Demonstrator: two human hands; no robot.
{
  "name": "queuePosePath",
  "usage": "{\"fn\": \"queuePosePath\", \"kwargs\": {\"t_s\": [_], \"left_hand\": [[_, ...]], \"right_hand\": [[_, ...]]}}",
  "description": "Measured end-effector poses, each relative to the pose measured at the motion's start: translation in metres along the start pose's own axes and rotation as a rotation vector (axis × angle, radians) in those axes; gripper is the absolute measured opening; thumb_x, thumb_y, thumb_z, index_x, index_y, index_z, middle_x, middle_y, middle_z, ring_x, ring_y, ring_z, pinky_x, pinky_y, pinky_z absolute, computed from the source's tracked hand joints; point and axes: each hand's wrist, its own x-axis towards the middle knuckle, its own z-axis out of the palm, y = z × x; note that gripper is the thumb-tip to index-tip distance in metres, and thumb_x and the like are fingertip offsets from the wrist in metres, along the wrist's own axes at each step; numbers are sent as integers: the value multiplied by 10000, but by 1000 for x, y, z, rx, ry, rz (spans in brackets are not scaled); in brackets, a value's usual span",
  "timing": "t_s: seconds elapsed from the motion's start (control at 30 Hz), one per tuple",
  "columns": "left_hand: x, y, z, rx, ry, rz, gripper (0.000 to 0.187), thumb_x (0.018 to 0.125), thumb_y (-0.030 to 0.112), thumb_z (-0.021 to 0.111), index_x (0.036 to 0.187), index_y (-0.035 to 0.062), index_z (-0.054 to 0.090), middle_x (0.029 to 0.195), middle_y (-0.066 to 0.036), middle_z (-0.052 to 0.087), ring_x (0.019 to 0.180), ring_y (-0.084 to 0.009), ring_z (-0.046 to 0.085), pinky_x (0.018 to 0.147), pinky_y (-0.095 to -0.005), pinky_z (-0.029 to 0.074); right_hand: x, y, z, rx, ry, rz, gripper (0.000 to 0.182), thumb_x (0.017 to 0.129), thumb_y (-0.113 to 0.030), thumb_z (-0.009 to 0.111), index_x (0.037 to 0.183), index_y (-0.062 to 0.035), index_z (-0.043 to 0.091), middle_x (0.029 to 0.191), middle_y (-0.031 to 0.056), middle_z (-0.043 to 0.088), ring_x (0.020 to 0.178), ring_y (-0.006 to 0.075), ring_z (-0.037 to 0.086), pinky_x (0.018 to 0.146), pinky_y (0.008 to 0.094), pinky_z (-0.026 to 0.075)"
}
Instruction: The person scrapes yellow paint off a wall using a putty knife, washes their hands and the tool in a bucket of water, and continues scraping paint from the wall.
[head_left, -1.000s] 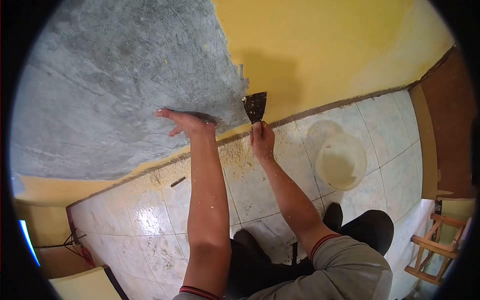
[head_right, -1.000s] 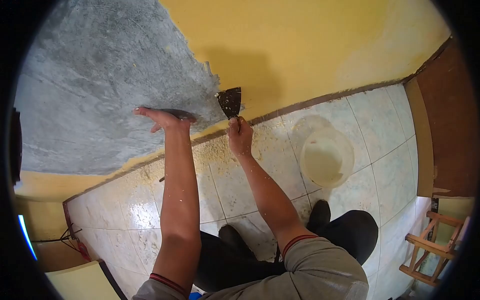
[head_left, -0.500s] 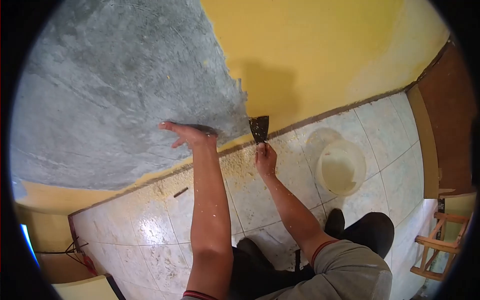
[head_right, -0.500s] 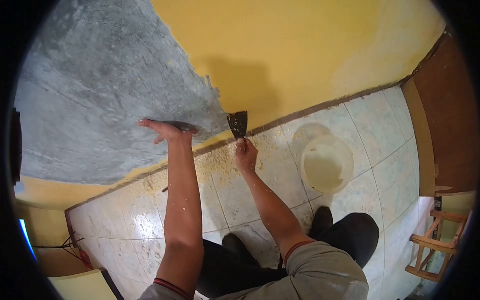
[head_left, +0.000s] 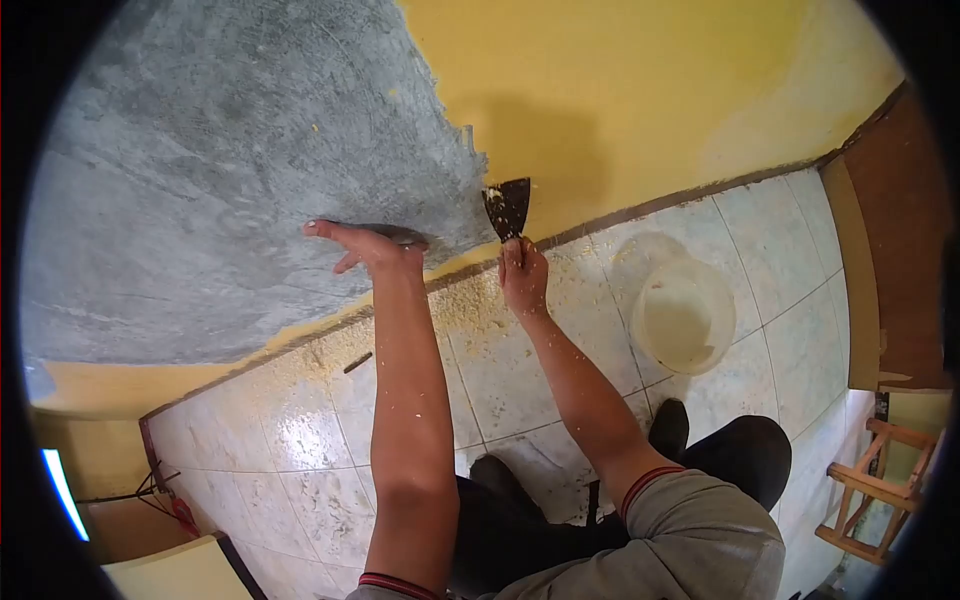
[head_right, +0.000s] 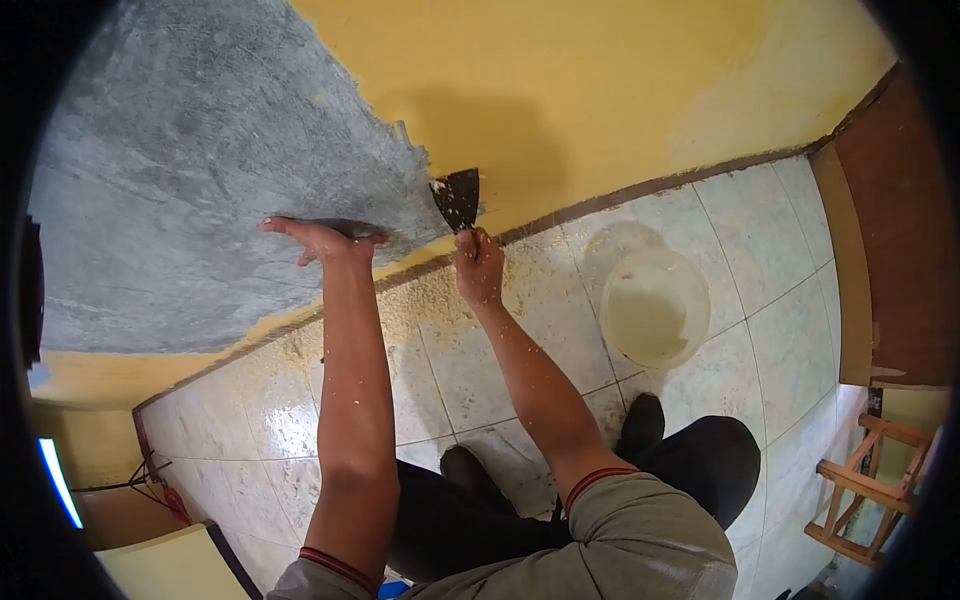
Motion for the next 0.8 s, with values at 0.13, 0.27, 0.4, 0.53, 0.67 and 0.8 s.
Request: {"fn": "queuePosePath", "kwargs": {"t_s": [0.13, 0.27, 0.4, 0.53, 0.67, 0.8], "left_hand": [[1, 4, 1, 14, -80, 85, 1343, 629, 1025, 294, 1476, 221, -369, 1623, -112, -246, 1497, -457, 3, 1136, -702, 184], [1, 1, 1, -67, -76, 39, 1344, 620, 1030, 283, 1466, 226, -384, 1620, -104, -256, 1497, -457, -12, 1138, -702, 178], [3, -1, -3, 16, -84, 57, 1347, 607, 1039, 278, 1460, 241, -393, 1623, -107, -249, 1501, -448, -12, 1131, -715, 157], [-2, 5, 5, -15, -146, 91, 1316, 617, 1038, 258, 1446, 263, -410, 1601, -83, -315, 1501, -446, -22, 1116, -741, 140], [4, 1, -3, 14, -89, 24, 1309, 630, 1032, 252, 1423, 253, -440, 1602, -82, -315, 1501, -446, -17, 1118, -743, 119], [-15, 4, 4, -7, -90, 98, 1237, 651, 1022, 233, 1508, 308, -302, 1578, -32, -366, 1494, -453, -92, 1054, -822, 129]], "right_hand": [[-20, 66, -20, -28, 105, 108, 388, 1009, -314, 550, 766, -15, 509, 613, 53, 479, 614, 118, 440, 568, 335, 389], [13, 14, -5, -162, 14, -51, 381, 1002, -348, 558, 828, -10, 553, 616, 93, 478, 596, 170, 445, 570, 361, 391], [2, 49, -9, -120, 85, -43, 390, 1002, -368, 558, 825, -21, 563, 611, 73, 470, 595, 152, 439, 564, 357, 387], [-9, 56, -25, -15, 41, 46, 369, 1010, -327, 565, 816, -13, 551, 610, 35, 462, 596, 113, 413, 548, 322, 370], [18, -4, -3, 1, -30, -57, 326, 1007, -286, 578, 855, 1, 552, 643, 4, 473, 617, 101, 394, 557, 284, 368], [-4, 64, -27, -55, 76, -82, 314, 1033, -318, 550, 807, -107, 492, 596, -43, 447, 493, 55, 432, 460, 236, 375]]}}
